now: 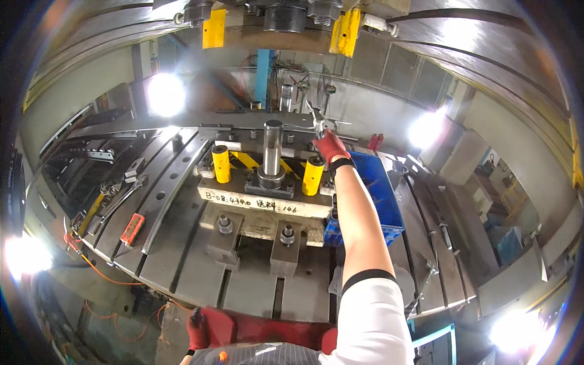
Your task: Operating an industrial press machine to process metal parts.
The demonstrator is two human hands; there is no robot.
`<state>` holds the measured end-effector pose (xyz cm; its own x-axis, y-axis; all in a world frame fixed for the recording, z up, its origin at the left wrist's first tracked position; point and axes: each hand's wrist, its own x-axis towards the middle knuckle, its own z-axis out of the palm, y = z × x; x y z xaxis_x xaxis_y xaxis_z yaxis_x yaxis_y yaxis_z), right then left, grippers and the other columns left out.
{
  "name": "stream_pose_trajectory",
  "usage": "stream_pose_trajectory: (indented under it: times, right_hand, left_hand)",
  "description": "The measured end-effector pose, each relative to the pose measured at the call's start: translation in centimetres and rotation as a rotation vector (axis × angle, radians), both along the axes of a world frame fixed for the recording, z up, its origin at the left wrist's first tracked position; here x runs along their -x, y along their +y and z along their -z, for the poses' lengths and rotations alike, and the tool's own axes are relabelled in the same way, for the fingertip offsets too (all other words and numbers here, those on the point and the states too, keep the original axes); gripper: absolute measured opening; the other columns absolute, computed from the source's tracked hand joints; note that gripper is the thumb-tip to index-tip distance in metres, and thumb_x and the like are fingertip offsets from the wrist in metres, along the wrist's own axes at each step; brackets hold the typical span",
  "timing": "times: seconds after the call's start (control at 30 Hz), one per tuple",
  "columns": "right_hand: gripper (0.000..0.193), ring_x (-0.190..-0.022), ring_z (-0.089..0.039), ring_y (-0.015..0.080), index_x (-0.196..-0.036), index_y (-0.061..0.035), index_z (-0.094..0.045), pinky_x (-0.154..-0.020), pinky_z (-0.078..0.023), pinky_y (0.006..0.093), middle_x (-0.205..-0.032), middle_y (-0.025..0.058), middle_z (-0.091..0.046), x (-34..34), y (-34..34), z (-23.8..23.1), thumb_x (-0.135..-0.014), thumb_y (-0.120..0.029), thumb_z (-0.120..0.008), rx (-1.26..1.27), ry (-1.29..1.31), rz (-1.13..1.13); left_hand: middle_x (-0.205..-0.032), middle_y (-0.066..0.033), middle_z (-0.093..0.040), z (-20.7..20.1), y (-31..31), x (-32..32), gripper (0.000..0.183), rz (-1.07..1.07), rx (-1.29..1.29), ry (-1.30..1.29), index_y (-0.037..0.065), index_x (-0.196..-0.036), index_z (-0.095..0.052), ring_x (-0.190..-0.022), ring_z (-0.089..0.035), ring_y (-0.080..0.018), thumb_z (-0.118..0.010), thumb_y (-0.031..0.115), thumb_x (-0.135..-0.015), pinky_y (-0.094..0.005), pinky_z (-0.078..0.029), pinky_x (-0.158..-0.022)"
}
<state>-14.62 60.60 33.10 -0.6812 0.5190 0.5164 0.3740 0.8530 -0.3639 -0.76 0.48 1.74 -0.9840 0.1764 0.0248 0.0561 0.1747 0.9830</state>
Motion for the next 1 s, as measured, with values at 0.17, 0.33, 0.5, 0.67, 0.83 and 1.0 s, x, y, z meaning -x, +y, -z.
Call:
stream_pose_trajectory:
  times: [0.17, 0.33, 0.5, 0.67, 0.83, 1.0]
  right_hand:
    - [0.042, -0.089, -0.058, 0.032, -0.086, 0.0014, -0.061, -0.075, -0.045, 0.0376, -0.091, 0.0254, -0.058, 1.5, 0.3, -0.9, -0.071, -0.037, -0.06, 0.171, -0.266, -0.104]
    - [0.04, -0.093, -0.057, 0.033, -0.097, 0.0006, -0.057, -0.078, -0.044, 0.0355, -0.094, 0.0221, -0.06, -0.8, -0.7, 0.1, -0.069, -0.028, -0.064, 0.165, 0.134, -0.227]
    - [0.055, -0.103, -0.053, 0.0266, -0.116, 0.0019, -0.046, -0.087, -0.04, 0.0329, -0.109, 0.0207, -0.056, -7.9, 0.5, 0.4, -0.071, -0.023, -0.066, 0.154, 0.258, -0.106]
    - [0.055, -0.1, -0.051, 0.0164, -0.12, 0.0025, -0.043, -0.087, -0.038, 0.0286, -0.109, 0.0133, -0.057, -21.5, -6.9, 0.8, -0.075, -0.019, -0.065, 0.42, 0.216, -0.139]
    - [0.048, -0.089, -0.052, 0.0117, -0.115, 0.0022, -0.046, -0.081, -0.04, 0.0257, -0.098, 0.0091, -0.06, -35.5, -13.0, 6.0, -0.074, -0.012, -0.067, 0.574, 0.141, -0.008]
    - [0.049, -0.085, -0.054, 0.0122, -0.114, 0.0031, -0.047, -0.078, -0.042, 0.026, -0.095, 0.0097, -0.061, -45.1, -18.2, 14.2, -0.072, -0.011, -0.068, 0.793, 0.116, 0.181]
  left_hand:
    - [-0.114, -0.0121, -0.051, 1.3, -0.5, -0.3, 0.033, -0.035, -0.063, -0.011, -0.004, -0.115, -0.045, -0.105, -0.049, -0.018, -0.049, 0.003, -0.083, -0.028, -0.037, -0.091]
    - [-0.115, -0.0114, -0.05, 2.9, -0.9, -0.4, 0.033, -0.017, -0.126, -0.065, -0.003, -0.115, -0.045, -0.106, -0.048, -0.0178, -0.05, 0.004, -0.083, -0.0281, -0.037, -0.091]
    - [-0.116, -0.0109, -0.05, 1.3, -0.6, -0.1, 0.034, 0.012, -0.067, -0.026, -0.003, -0.117, -0.043, -0.107, -0.047, -0.0181, -0.051, 0.004, -0.084, -0.0284, -0.037, -0.092]
    - [-0.119, -0.0111, -0.048, 3.0, -1.1, -0.4, 0.037, -0.028, -0.144, -0.148, -0.003, -0.119, -0.041, -0.111, -0.045, -0.019, -0.05, 0.003, -0.084, -0.0284, -0.033, -0.095]
    - [-0.119, -0.0104, -0.048, 3.6, -1.2, 0.3, 0.036, 0.048, 0.009, -0.041, -0.003, -0.118, -0.042, -0.111, -0.044, -0.0183, -0.049, 0.001, -0.083, -0.028, -0.033, -0.095]
    - [-0.117, -0.0097, -0.049, 4.1, -1.0, 0.6, 0.036, 0.063, -0.161, -0.094, -0.001, -0.119, -0.042, -0.106, -0.047, -0.0173, -0.047, 0.0, -0.083, -0.0269, -0.035, -0.091]
